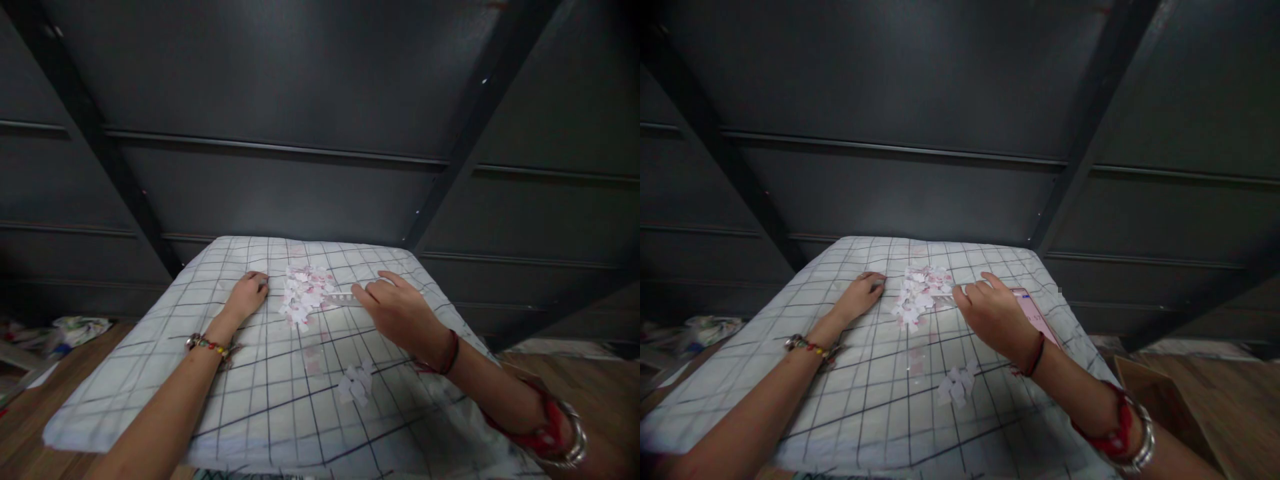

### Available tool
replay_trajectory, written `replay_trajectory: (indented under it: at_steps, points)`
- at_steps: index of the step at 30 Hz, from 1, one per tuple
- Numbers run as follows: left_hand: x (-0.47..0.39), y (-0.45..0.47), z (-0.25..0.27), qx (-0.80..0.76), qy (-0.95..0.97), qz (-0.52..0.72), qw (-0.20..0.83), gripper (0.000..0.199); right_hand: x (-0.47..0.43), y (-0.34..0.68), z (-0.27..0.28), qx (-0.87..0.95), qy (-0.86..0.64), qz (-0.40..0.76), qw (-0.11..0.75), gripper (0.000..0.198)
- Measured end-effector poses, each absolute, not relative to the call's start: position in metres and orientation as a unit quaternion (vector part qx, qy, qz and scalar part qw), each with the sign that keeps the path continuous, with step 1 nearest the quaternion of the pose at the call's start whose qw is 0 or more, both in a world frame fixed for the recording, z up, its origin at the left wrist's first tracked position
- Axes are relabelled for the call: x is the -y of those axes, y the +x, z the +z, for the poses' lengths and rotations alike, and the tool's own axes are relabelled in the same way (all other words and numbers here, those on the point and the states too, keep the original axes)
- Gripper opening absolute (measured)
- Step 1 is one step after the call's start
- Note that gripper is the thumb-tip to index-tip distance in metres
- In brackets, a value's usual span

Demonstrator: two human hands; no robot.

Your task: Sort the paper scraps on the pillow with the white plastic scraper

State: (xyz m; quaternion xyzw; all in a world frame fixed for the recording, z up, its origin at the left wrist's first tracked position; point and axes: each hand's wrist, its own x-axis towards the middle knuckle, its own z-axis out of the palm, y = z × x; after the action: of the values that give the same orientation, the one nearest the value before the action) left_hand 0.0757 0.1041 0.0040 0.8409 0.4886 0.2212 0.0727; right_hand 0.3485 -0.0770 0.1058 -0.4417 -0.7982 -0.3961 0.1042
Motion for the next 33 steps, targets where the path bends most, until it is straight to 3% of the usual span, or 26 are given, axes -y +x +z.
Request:
replay_trajectory:
  at_steps: [6, 13, 20, 27, 33]
  points:
    - [-0.104, 0.076, 0.004, -0.493, 0.839, 0.217, 0.069, 0.038, 0.086, 0.349, 0.11, 0.82, -0.436, -0.354, 0.114, 0.034]
    - [-0.103, 0.077, 0.003, -0.491, 0.834, 0.24, 0.078, 0.033, 0.075, 0.355, 0.102, 0.793, -0.452, -0.391, 0.119, 0.033]
    - [-0.103, 0.077, 0.004, -0.491, 0.833, 0.242, 0.081, 0.033, 0.083, 0.35, 0.107, 0.804, -0.48, -0.339, 0.089, 0.033]
    - [-0.102, 0.078, 0.006, -0.493, 0.833, 0.237, 0.083, 0.032, 0.078, 0.351, 0.101, 0.778, -0.484, -0.388, 0.1, 0.032]
    - [-0.103, 0.077, 0.005, -0.489, 0.837, 0.232, 0.081, 0.032, 0.081, 0.347, 0.106, 0.794, -0.478, -0.361, 0.101, 0.033]
